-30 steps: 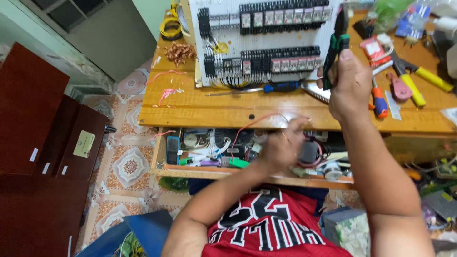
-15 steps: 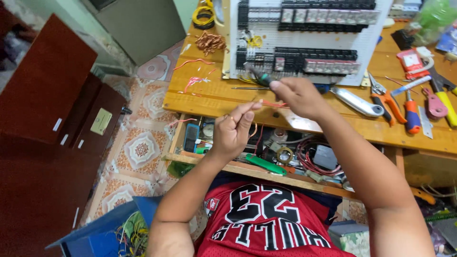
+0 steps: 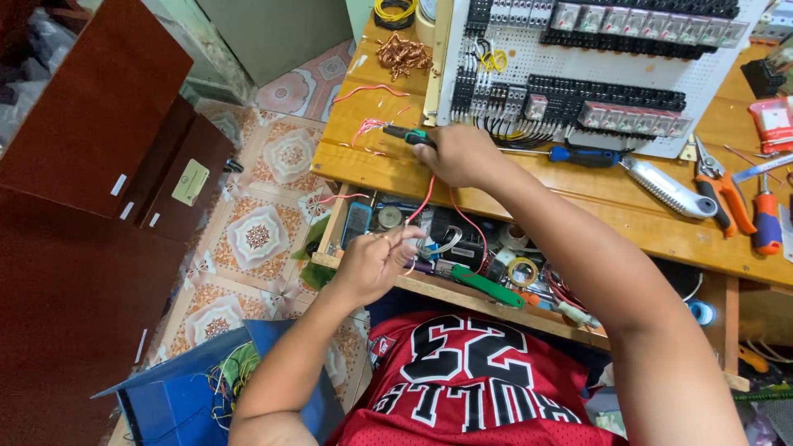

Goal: Stripping insulation from electrical wires using a wire stripper tool on a workbench

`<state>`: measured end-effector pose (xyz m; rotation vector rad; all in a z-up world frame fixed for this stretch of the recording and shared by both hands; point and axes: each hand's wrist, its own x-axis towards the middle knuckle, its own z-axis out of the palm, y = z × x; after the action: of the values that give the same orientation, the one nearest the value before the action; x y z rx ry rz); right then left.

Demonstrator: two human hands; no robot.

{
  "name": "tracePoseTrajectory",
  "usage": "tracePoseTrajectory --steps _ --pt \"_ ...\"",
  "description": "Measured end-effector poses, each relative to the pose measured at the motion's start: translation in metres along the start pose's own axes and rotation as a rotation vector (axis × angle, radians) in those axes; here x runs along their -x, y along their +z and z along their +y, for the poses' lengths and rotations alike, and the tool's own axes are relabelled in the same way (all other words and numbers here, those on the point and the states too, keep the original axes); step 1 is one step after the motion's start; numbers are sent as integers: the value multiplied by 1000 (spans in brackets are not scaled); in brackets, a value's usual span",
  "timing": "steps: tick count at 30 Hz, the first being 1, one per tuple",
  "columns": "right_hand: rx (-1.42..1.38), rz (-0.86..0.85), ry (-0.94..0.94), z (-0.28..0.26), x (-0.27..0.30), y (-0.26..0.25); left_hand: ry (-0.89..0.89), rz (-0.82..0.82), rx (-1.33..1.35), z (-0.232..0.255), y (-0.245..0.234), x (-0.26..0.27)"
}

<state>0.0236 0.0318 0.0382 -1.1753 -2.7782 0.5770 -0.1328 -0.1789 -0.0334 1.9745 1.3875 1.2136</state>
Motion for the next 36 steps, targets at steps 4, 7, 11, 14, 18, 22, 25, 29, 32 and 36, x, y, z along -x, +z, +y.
tracePoseTrajectory --steps 4,7,11,14,18,22,25,29,32,36 --pt "20 130 -24 32 38 -2 15 29 39 18 -4 -9" --pt "-19 232 -58 64 89 -9 97 19 8 32 -2 -23" --pt "108 404 -181 131 145 5 204 -13 -13 55 8 -45" --pt "321 557 -201 171 175 16 313 33 -23 84 16 -67" --pt "472 696 -197 195 202 29 430 50 51 125 27 -103" --pt "520 723 -133 200 211 32 488 98 3 126 52 -123" --pt "523 738 -36 196 212 35 469 154 12 123 71 -137" --pt "555 749 4 196 209 38 399 209 145 122 87 -154" --pt "556 684 77 188 209 32 357 215 192 127 87 -160" --pt "137 830 -7 182 186 23 302 209 340 91 110 -164"
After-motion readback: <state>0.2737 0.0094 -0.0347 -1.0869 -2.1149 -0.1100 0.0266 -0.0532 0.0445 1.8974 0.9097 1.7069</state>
